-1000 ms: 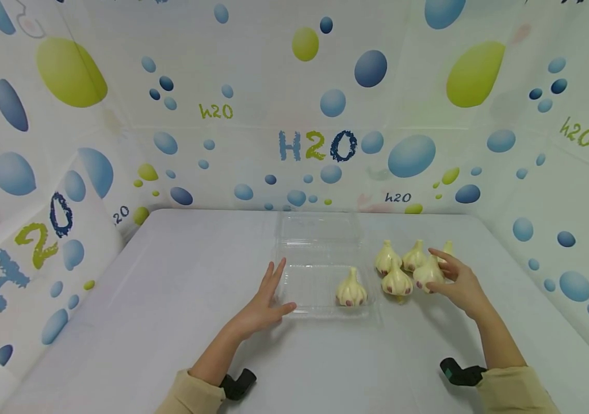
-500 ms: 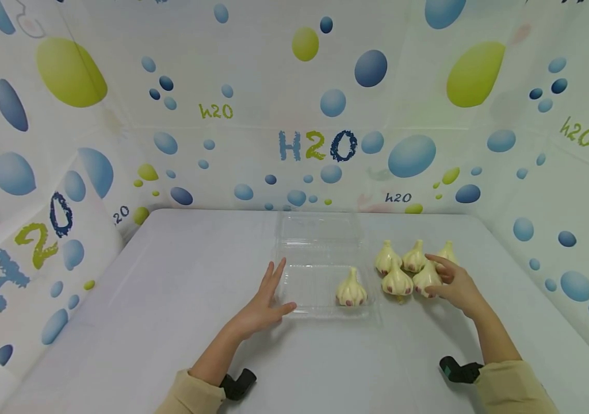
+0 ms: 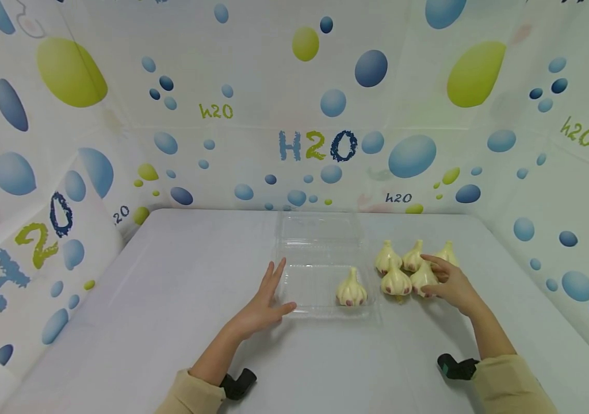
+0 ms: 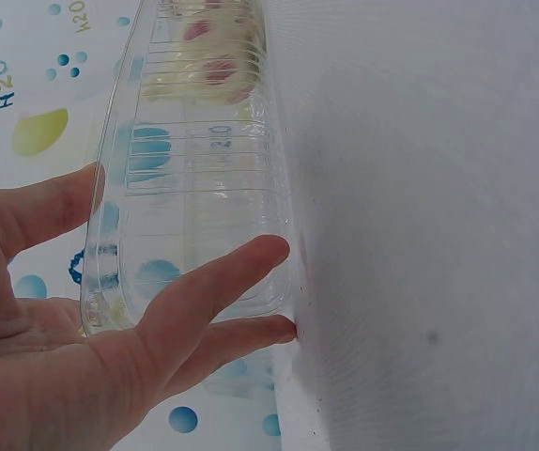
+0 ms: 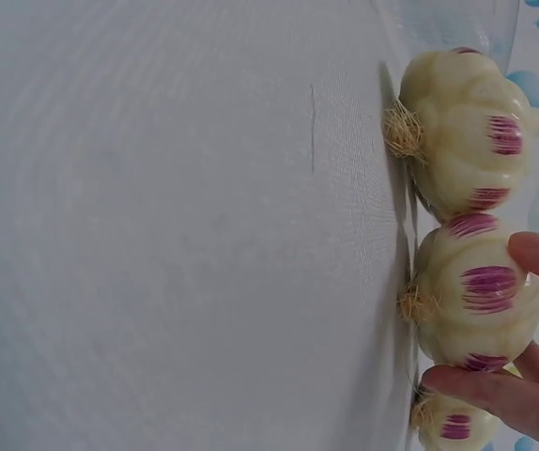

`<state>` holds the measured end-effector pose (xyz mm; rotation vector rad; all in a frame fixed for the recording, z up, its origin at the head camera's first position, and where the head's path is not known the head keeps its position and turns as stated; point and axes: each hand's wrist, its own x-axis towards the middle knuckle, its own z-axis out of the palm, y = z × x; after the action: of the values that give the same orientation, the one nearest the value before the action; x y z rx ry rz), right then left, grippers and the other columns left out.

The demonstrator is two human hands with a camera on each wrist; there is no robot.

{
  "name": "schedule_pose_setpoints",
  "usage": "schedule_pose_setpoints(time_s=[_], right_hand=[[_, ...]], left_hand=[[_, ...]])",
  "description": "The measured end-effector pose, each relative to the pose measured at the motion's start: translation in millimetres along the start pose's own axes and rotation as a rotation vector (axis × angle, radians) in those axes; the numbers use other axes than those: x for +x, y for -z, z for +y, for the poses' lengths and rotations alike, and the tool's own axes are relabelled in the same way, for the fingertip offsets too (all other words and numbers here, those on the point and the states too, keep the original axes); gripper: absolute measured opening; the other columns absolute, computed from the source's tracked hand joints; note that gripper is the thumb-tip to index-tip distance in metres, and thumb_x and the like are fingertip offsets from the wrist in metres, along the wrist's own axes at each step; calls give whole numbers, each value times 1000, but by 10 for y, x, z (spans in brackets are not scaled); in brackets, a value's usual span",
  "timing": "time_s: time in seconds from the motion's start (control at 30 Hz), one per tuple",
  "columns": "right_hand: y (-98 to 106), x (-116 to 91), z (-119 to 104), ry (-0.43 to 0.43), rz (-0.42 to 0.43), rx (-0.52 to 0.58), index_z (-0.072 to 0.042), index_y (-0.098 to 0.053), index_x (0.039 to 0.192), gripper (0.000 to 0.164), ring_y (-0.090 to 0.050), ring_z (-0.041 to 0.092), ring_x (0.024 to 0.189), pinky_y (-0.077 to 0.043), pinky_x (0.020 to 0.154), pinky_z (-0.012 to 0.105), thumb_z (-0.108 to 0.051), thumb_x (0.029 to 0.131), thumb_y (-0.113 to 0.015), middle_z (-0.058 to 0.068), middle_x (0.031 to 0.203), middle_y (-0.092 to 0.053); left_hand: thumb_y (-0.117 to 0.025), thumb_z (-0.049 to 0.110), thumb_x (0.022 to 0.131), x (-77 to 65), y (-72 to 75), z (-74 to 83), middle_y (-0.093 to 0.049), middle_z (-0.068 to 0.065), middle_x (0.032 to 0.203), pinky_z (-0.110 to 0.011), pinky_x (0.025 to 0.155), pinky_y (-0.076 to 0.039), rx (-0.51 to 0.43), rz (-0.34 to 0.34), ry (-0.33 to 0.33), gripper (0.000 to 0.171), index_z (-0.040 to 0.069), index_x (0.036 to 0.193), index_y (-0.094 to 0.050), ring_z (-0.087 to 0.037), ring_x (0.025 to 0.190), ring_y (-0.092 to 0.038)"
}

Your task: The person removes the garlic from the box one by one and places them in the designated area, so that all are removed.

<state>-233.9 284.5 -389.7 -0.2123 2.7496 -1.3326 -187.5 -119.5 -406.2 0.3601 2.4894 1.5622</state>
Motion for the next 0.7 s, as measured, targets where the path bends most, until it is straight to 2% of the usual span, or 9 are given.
schedule_pose_setpoints(time_s=[0.37,0.7], right_hand=[[-13,13,2,21,9,1,0,-29,140,75,-34,57,116,-39,87,59,0,76,-69,41,130,-30],[14,-28,-46,19,29,-2,0,-27,141,78,-31,58,117,-35,90,60,-8,77,-72,41,129,-32]], left_hand=[[-63,14,86,-4,-8,14,14,-12,151,-67,96,-18,2,-2,6,89,31,148,-2,-43,135,-1],[-64,14,86,2,1,5,14,-13,151,-65,94,-25,-12,-2,4,88,32,148,-3,-45,134,-5]])
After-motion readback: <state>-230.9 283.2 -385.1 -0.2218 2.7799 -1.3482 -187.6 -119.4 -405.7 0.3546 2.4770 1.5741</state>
